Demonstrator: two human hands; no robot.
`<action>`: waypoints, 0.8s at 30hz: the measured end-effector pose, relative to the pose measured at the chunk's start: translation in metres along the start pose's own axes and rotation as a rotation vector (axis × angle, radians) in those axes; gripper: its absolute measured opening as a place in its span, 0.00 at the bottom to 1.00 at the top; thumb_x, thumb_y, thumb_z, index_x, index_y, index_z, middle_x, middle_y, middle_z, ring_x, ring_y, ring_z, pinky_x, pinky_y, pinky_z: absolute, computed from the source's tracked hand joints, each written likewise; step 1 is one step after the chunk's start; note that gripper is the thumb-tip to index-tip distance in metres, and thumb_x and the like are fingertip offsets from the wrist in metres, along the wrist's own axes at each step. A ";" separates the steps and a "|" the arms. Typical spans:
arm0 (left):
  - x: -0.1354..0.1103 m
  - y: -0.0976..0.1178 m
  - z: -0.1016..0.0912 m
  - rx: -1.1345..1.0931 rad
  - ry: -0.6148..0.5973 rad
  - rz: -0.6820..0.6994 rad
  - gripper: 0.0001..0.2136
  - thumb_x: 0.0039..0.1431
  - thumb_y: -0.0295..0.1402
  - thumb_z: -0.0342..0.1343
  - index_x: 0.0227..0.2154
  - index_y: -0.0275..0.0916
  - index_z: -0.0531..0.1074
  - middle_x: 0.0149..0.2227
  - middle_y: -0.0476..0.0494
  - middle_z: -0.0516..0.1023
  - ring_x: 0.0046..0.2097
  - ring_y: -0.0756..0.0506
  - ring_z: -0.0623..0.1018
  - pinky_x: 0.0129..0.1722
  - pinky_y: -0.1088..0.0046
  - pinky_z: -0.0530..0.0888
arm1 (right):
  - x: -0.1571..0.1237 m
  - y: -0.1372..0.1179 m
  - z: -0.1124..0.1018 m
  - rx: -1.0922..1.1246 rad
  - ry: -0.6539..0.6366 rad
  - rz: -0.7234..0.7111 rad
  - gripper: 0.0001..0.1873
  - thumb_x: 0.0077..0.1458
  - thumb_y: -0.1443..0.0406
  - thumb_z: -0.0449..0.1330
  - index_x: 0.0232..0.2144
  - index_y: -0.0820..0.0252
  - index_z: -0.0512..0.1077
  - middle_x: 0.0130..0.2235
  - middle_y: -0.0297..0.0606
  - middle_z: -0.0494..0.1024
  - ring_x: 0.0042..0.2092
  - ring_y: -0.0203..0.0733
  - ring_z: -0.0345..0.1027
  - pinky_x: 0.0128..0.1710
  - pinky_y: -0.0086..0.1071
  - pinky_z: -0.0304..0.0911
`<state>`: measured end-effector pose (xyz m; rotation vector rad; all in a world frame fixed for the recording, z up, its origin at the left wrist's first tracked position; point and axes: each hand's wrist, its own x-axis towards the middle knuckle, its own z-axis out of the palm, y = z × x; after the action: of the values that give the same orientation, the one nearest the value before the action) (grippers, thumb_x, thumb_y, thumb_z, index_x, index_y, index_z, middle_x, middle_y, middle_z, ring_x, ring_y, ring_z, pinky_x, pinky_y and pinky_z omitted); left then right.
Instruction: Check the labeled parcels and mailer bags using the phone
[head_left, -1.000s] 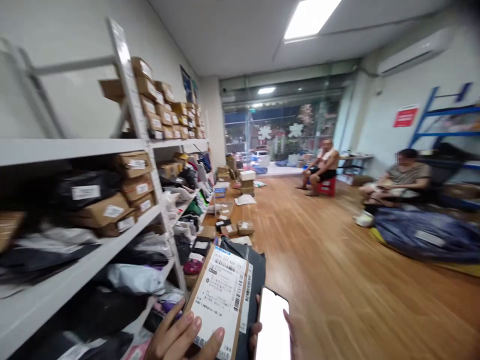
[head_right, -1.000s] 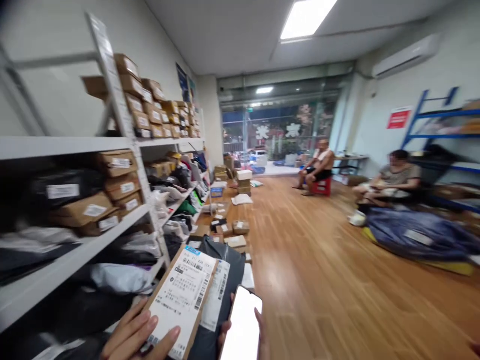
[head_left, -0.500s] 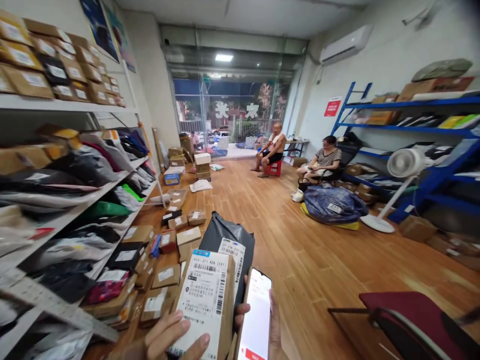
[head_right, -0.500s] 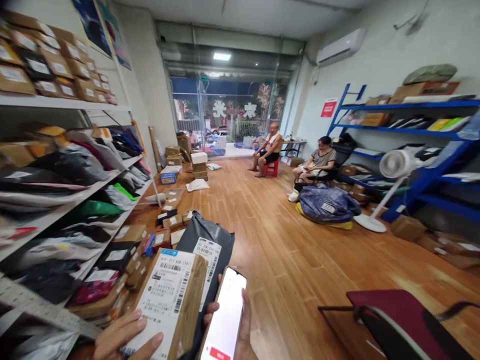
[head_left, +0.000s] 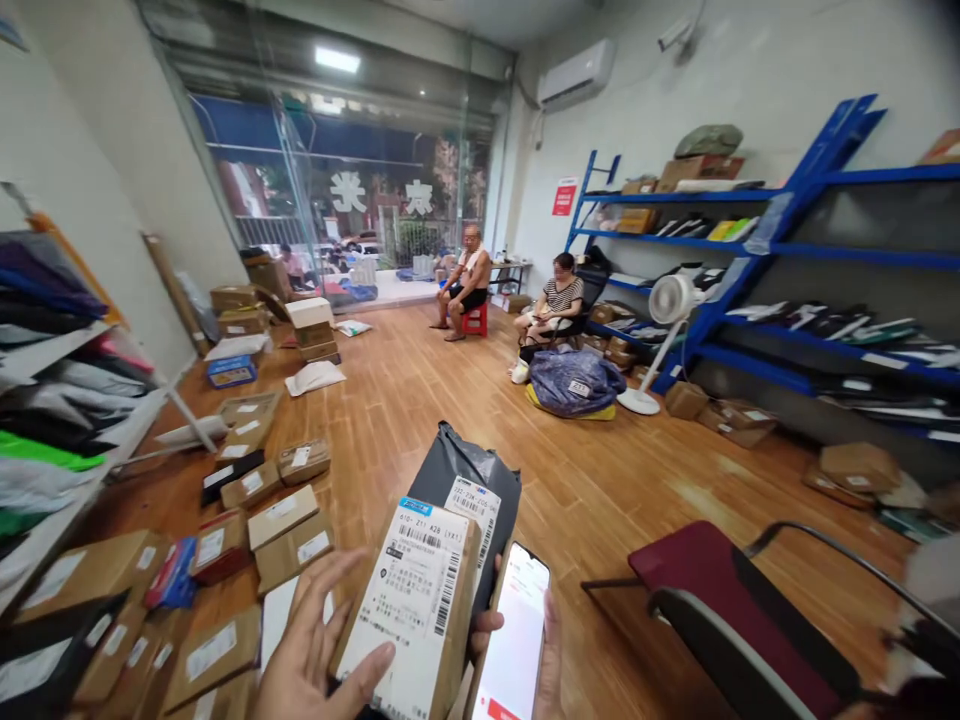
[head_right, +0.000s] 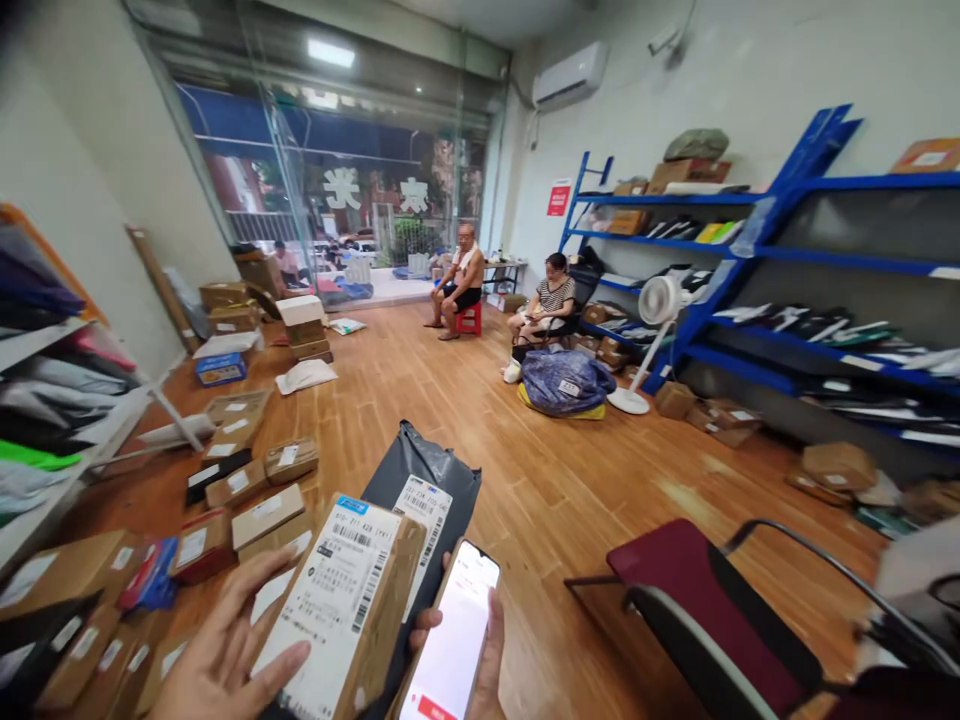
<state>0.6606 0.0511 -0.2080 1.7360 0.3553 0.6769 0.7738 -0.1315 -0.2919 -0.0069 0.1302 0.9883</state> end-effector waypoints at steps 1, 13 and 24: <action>0.016 -0.001 0.005 -0.107 -0.034 -0.151 0.32 0.49 0.43 0.63 0.56 0.46 0.59 0.59 0.39 0.63 0.58 0.42 0.70 0.54 0.69 0.73 | 0.008 -0.006 0.001 -0.008 0.019 -0.029 0.25 0.41 0.45 0.68 0.42 0.44 0.77 0.27 0.38 0.78 0.29 0.40 0.73 0.27 0.27 0.62; 0.270 -0.014 0.044 -0.900 -0.961 -0.695 0.30 0.47 0.32 0.63 0.56 0.34 0.66 0.54 0.28 0.73 0.56 0.29 0.71 0.57 0.45 0.65 | 0.196 -0.091 -0.002 -0.035 -0.022 -0.120 0.26 0.38 0.46 0.70 0.42 0.40 0.76 0.27 0.34 0.78 0.28 0.38 0.71 0.27 0.28 0.59; 0.505 -0.082 0.131 -0.753 -0.812 -0.973 0.15 0.43 0.37 0.65 0.31 0.29 0.79 0.32 0.36 0.82 0.35 0.41 0.82 0.36 0.72 0.77 | 0.333 -0.229 0.022 -0.020 -0.052 -0.267 0.27 0.34 0.45 0.71 0.39 0.43 0.78 0.26 0.34 0.77 0.27 0.34 0.71 0.22 0.20 0.49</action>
<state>1.1467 0.2567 -0.1781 0.8152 0.2659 -0.5577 1.1474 0.0212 -0.3199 -0.0164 0.0698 0.7221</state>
